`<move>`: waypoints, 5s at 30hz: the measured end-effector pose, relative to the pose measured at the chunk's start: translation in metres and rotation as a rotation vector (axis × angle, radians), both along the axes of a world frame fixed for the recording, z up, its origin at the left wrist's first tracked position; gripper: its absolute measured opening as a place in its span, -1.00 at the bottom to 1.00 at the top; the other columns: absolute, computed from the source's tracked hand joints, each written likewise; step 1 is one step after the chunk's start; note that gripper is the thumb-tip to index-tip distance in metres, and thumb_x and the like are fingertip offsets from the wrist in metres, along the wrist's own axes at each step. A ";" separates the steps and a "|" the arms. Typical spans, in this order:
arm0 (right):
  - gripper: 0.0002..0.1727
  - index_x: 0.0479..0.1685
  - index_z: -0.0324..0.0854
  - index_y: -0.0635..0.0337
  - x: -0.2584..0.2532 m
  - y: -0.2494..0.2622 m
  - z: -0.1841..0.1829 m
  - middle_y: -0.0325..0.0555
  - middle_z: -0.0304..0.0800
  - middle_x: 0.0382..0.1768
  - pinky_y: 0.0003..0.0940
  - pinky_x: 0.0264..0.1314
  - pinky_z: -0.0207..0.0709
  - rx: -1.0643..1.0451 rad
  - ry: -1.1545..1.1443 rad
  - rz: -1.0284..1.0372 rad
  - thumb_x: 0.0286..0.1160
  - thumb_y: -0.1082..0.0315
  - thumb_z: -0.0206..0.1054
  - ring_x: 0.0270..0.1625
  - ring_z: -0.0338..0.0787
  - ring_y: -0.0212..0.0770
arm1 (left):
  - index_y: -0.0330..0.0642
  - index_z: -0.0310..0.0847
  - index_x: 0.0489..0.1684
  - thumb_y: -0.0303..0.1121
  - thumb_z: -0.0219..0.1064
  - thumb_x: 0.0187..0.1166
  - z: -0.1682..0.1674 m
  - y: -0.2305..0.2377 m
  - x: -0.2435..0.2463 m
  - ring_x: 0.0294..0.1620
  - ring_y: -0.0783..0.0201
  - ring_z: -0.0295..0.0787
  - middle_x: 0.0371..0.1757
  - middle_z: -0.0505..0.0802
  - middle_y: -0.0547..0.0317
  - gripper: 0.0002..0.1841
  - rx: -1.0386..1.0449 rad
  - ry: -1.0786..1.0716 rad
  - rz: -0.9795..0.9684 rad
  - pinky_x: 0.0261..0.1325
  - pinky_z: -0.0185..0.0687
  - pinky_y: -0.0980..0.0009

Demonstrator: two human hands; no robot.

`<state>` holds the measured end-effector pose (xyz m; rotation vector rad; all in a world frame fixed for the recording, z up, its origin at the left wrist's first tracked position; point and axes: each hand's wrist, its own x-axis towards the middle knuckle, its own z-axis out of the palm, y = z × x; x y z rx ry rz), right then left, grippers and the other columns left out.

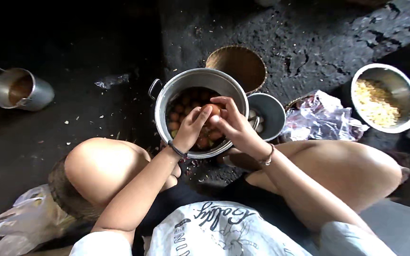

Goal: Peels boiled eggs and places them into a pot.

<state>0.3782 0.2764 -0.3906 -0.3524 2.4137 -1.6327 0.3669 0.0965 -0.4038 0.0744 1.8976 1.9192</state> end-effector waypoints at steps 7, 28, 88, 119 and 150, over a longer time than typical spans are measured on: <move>-0.35 0.44 0.48 0.30 -0.001 -0.004 -0.012 0.15 0.76 0.11 0.00 -0.18 0.77 0.480 0.345 0.085 0.40 0.21 0.57 -0.19 0.88 0.07 | 0.05 0.56 0.41 0.19 -0.08 0.82 -0.001 -0.002 0.003 -0.14 0.49 0.74 0.02 0.82 0.25 -0.46 -0.057 -0.084 -0.151 -0.13 0.68 0.48; -0.50 0.60 0.34 -0.15 0.001 0.005 -0.030 -0.13 0.82 -0.13 -0.45 -0.35 0.67 -0.267 -0.554 -0.079 0.87 -0.13 -0.10 -0.37 0.77 -0.34 | -0.09 0.44 0.64 -0.04 0.25 0.73 -0.016 -0.022 -0.029 0.20 0.14 0.76 0.32 0.75 -0.06 -0.44 -0.255 0.139 -0.276 0.28 0.70 0.10; -0.43 0.39 0.50 0.33 0.017 -0.006 -0.005 0.03 0.79 -0.08 -0.20 -0.12 0.75 0.344 0.364 0.008 0.68 0.00 0.28 -0.17 0.83 -0.13 | 0.03 0.47 0.04 0.07 -0.14 0.87 0.001 -0.004 0.007 -0.66 0.52 0.42 -0.41 0.61 0.27 -0.62 0.156 0.047 -0.213 -0.70 0.27 0.69; -0.51 0.55 0.50 0.27 0.013 -0.006 -0.012 0.01 0.78 0.17 -0.44 0.08 0.68 0.118 0.126 -0.053 0.70 0.39 -0.02 -0.01 0.79 -0.36 | -0.23 0.48 0.14 -0.17 -0.02 0.82 -0.027 0.001 -0.003 -0.41 0.44 0.61 -0.33 0.66 0.21 -0.68 -0.183 0.459 -0.010 -0.32 0.61 0.47; -0.51 0.53 0.52 0.29 0.016 -0.011 -0.009 0.06 0.75 0.21 -0.29 0.21 0.70 0.232 0.123 -0.003 0.63 0.35 0.26 0.12 0.80 -0.22 | -0.12 0.45 0.05 -0.08 0.01 0.81 -0.035 0.008 0.004 -0.49 0.40 0.51 -0.40 0.59 0.24 -0.70 -0.150 0.344 0.078 -0.43 0.50 0.46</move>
